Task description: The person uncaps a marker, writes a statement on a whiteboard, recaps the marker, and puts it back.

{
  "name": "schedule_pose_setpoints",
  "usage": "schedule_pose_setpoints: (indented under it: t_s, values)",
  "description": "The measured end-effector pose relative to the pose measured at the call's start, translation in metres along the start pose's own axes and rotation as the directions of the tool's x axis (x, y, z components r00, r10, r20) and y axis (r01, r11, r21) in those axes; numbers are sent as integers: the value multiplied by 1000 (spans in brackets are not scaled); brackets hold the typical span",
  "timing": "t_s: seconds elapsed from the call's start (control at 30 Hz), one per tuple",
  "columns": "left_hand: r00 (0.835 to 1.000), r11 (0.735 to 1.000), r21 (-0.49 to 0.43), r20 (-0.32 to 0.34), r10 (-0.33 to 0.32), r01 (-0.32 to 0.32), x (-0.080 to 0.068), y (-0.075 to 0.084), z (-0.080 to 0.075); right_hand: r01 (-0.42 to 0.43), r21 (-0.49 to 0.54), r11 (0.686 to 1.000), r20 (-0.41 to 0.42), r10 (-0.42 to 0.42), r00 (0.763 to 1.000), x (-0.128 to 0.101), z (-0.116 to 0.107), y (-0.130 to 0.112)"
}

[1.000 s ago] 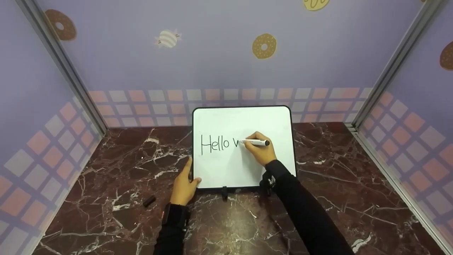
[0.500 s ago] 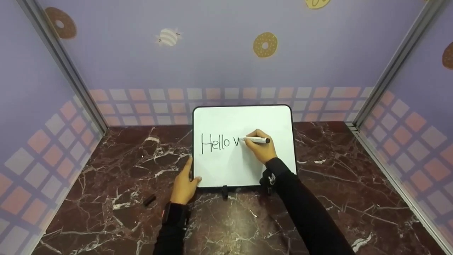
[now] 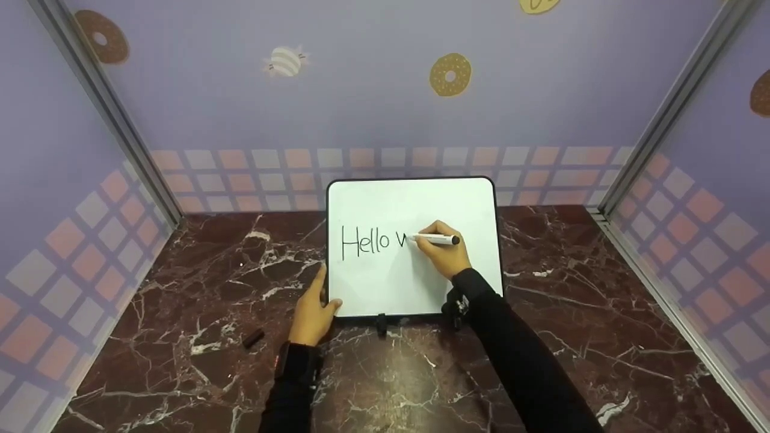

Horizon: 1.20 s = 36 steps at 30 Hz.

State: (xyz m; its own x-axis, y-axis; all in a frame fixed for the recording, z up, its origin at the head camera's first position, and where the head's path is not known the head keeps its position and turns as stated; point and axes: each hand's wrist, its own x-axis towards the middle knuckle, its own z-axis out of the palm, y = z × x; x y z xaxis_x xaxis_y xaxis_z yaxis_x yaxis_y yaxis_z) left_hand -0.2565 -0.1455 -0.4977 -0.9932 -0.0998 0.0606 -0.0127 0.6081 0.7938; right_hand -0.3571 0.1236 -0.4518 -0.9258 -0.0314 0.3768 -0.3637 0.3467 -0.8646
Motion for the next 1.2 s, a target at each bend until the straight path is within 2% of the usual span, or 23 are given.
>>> schedule_pose_setpoints:
  t_s: [0.2, 0.47, 0.67, 1.2]
  values:
    - [1000, 1000, 6, -3, -10, 10, 0, 0, 0, 29, 9, 1000, 17, -29, 999, -3, -1, 2]
    - [1000, 1000, 1, 1, -6, 6, 0, 0, 0, 20, 36, 999, 10, -20, 1000, -9, -1, 2]
    - [1000, 1000, -4, -19, 20, -20, -1, -2, 0, 16, 16, 1000, 24, -17, 1000, -12, -3, 4]
    - [1000, 1000, 5, -22, 11, -11, -1, 0, 1, 14, -15, 1000, 14, -14, 1000, -12, -6, 4]
